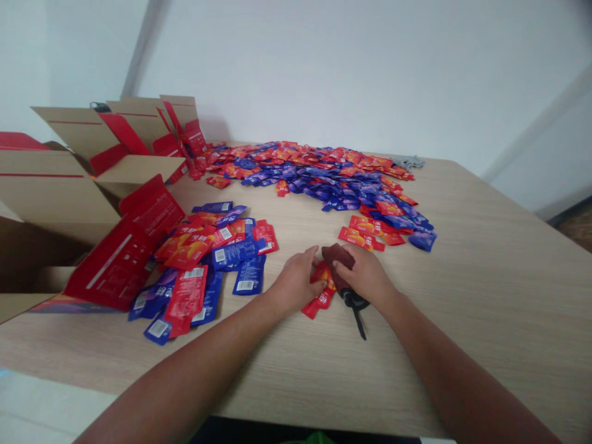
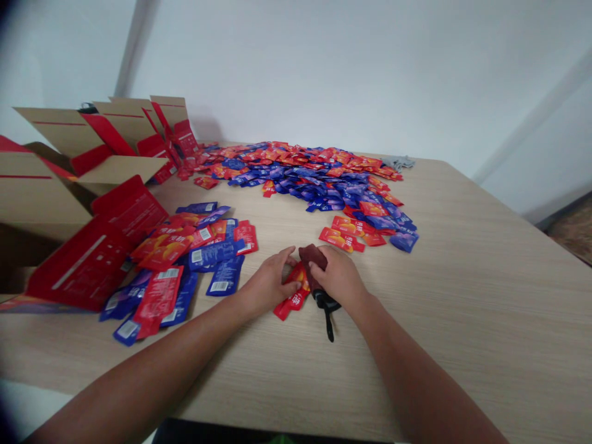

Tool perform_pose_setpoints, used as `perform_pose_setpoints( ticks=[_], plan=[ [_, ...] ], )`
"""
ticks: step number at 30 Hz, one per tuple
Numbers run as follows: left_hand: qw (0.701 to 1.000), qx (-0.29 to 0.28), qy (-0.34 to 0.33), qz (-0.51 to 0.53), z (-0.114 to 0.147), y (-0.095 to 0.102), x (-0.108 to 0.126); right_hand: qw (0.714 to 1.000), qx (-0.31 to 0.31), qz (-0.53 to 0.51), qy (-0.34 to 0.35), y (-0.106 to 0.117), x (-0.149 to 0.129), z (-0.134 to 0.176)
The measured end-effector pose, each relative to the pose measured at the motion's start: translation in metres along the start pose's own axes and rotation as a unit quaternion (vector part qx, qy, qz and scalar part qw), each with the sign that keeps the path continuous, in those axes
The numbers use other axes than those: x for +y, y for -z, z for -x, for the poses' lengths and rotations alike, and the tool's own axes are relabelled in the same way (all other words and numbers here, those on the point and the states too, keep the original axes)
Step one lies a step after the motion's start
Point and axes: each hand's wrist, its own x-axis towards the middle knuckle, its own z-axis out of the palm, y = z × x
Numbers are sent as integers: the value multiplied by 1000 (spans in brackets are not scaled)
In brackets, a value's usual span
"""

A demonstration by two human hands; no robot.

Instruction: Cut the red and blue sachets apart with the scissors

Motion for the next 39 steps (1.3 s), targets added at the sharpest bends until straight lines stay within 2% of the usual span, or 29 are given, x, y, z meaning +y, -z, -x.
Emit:
perform_pose_setpoints(
  ticks=[7,14,21,25,29,33,39],
  plan=[
    [1000,1,-3,-24,0,0,-1,994,-49,-42,91,1,-7,6],
    [1000,1,-4,-29,0,-1,-3,995,-55,-40,72,0,-8,5],
    [1000,-8,2,1,0,2,2,1000,-6,-15,-8,-1,2,-1],
    [1000,-10,7,-3,0,2,2,999,3,-14,-30,-1,7,-2],
    [1000,-6,8,-5,0,0,0,1000,4,-19,-6,0,5,-2],
    [1000,1,-2,-4,0,-1,-1,999,-17,-5,39,0,2,-1],
    [1000,-3,-5,-29,0,0,-1,996,-41,-29,68,-1,-1,2]
  ],
)
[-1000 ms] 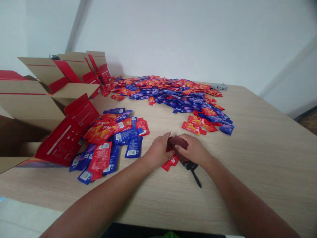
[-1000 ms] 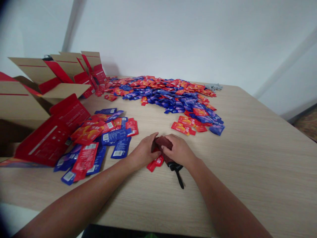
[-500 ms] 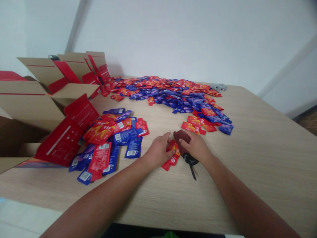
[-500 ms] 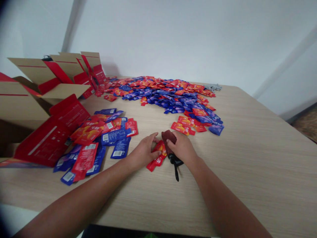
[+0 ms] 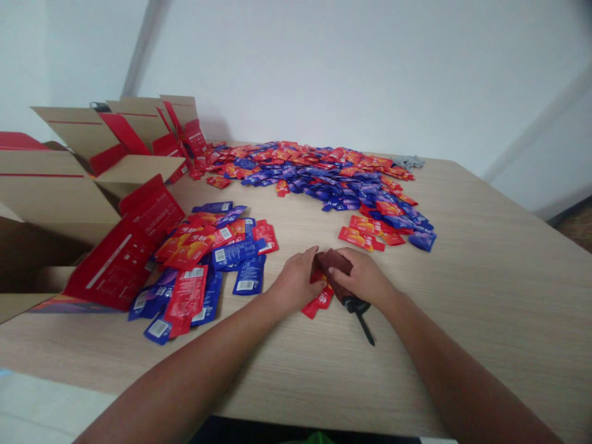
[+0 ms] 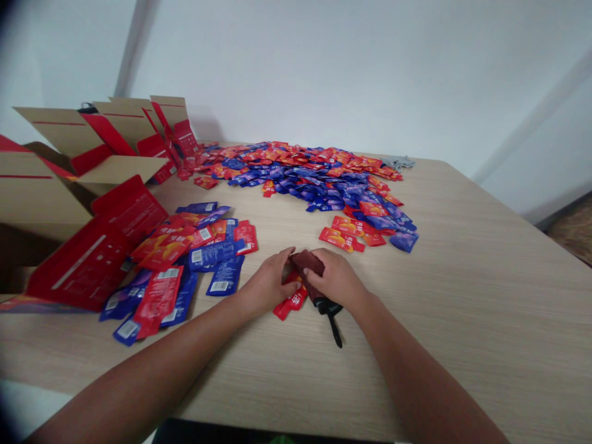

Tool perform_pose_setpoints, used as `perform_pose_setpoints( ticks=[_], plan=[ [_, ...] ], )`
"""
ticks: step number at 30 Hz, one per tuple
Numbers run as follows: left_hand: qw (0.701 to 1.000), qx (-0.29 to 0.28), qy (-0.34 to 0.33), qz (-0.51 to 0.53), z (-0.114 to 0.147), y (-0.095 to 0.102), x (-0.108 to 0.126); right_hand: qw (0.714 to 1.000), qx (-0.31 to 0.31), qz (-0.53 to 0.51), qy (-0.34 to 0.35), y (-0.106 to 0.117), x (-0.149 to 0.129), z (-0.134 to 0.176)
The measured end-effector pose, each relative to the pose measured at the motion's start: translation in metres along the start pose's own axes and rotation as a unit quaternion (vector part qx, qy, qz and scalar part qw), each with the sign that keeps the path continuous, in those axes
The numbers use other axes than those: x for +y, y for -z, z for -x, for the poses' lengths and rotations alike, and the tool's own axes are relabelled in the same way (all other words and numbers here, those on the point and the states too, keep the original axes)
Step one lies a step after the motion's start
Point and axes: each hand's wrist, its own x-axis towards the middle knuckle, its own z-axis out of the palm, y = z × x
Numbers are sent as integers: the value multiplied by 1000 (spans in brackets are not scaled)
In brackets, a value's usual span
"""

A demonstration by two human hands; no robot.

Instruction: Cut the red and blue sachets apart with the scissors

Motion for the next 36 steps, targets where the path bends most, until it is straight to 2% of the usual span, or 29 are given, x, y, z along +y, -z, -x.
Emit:
perform_pose_setpoints(
  ticks=[5,12,16,19,23,31,36],
  plan=[
    [1000,0,7,0,0,1,1,1000,-10,-6,-9,0,-1,0],
    [1000,2,9,6,0,3,7,995,51,9,-88,-2,7,-3],
    [999,3,-36,-33,6,8,22,994,49,16,-92,-1,8,-4],
    [994,-33,-70,-73,13,12,35,994,51,11,-92,-2,8,-3],
    [988,-74,-80,-110,18,12,42,994,56,9,-94,-3,8,-3],
    [985,-61,-96,-127,13,12,35,989,72,35,-123,-2,8,-3],
    [991,-36,-78,-99,12,17,34,980,132,37,-142,0,18,-4]
  ],
)
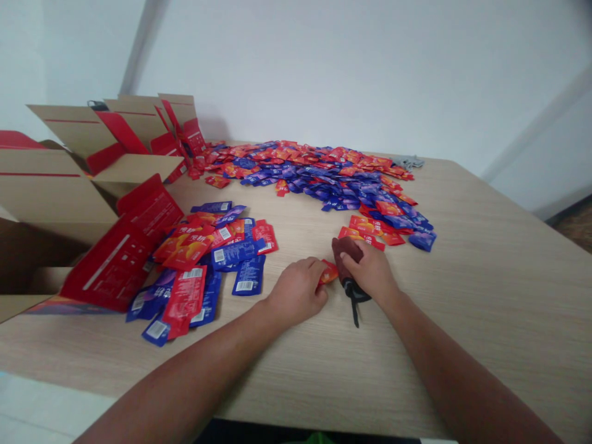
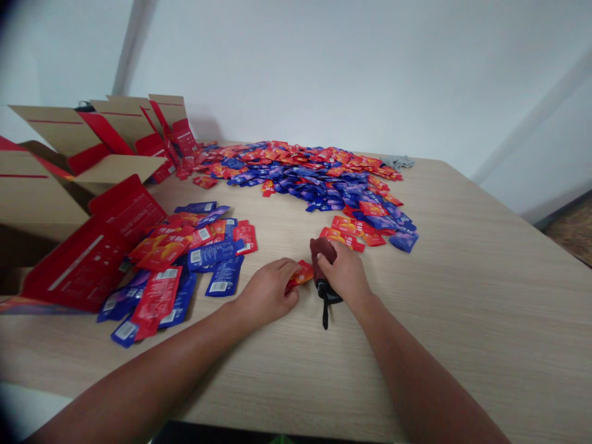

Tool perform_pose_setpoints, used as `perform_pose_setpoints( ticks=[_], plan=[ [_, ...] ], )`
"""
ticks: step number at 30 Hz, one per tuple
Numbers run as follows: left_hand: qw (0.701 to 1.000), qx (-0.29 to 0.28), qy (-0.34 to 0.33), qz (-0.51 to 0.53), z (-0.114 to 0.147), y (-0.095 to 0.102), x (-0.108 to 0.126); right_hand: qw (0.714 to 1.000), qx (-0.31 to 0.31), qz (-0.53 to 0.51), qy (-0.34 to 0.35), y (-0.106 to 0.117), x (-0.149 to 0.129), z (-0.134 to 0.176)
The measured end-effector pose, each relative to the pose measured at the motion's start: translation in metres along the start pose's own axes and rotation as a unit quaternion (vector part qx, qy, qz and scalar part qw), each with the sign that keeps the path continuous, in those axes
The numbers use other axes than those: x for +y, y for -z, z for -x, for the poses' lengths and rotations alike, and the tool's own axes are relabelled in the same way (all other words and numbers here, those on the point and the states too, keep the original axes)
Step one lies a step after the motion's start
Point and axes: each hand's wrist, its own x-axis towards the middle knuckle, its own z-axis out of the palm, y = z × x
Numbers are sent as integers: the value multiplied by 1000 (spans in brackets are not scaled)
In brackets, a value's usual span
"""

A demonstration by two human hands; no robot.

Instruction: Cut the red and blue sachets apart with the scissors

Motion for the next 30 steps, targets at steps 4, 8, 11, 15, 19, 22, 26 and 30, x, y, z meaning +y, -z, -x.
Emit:
perform_pose_setpoints(
  ticks=[4,8,11,15,19,22,26,30],
  plan=[
    [998,37,26,38,-1,0,-3,994,89,-55,-43,4,3,-5],
    [993,79,44,78,-4,-2,-7,975,156,-141,-77,10,-1,-5],
    [987,103,77,94,-6,-4,-10,970,157,-179,-56,13,-8,1],
    [993,72,61,66,-7,-8,-16,982,69,-171,43,13,-20,13],
    [998,42,53,1,-8,-11,-21,977,-58,-150,143,9,-28,18],
    [998,28,49,10,-9,-10,-22,974,-100,-137,148,7,-28,18],
    [998,7,39,45,-11,-9,-23,978,-100,-125,133,6,-25,16],
    [991,66,75,91,-10,-15,-24,975,-140,-95,146,5,-24,16]
  ],
)
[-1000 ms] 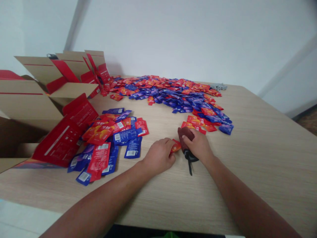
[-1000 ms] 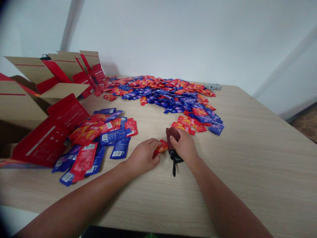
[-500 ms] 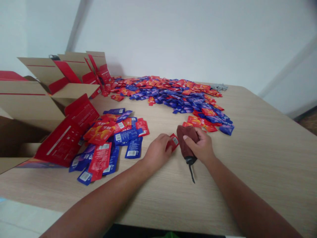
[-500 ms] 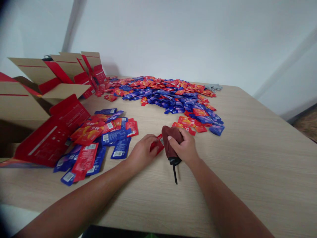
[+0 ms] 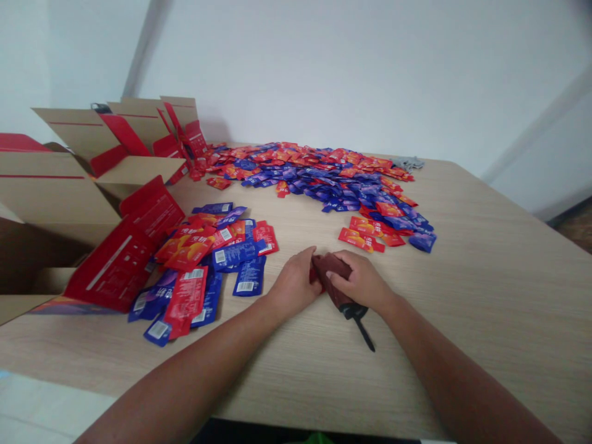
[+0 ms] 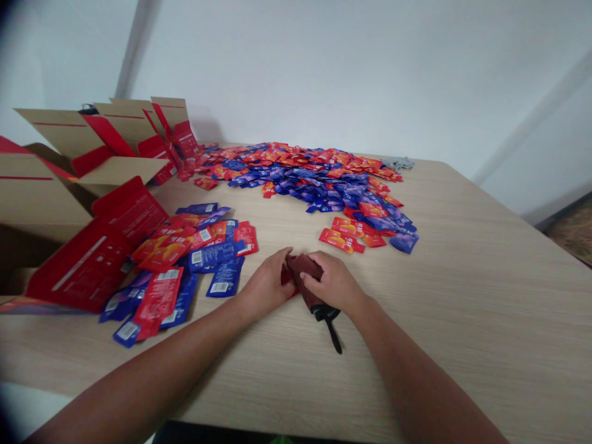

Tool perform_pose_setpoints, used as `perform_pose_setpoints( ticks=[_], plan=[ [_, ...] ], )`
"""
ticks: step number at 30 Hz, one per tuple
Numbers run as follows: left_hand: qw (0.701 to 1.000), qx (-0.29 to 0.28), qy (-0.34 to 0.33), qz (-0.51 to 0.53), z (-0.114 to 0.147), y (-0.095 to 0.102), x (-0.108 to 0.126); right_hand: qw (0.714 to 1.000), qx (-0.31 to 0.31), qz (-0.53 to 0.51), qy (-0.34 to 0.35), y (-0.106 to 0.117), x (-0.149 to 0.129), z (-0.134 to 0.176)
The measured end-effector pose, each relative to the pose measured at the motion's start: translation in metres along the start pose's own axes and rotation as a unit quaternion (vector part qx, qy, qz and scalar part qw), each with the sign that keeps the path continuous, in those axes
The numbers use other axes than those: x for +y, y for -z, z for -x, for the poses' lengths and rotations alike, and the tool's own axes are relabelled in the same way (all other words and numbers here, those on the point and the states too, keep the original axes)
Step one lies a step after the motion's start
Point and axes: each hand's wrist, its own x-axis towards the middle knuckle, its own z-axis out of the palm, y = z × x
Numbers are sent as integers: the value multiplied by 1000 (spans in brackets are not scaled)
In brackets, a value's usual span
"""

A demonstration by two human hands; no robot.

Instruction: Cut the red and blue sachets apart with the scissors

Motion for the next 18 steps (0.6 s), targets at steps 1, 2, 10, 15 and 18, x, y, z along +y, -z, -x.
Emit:
perform_pose_setpoints(
  ticks=[1,2,10,15,18],
  plan=[
    [1000,15,8,12,1,-2,-1,1000,-15,11,4,0,0,0],
    [999,23,14,21,2,-4,-2,999,-22,23,4,-1,0,-1],
    [999,-7,44,31,5,-6,-6,988,74,95,-95,-1,13,-7],
    [999,4,16,40,3,-7,-7,995,84,47,8,-3,2,-2],
    [999,11,0,34,1,-9,-9,998,7,31,46,-6,-5,-1]
  ],
)
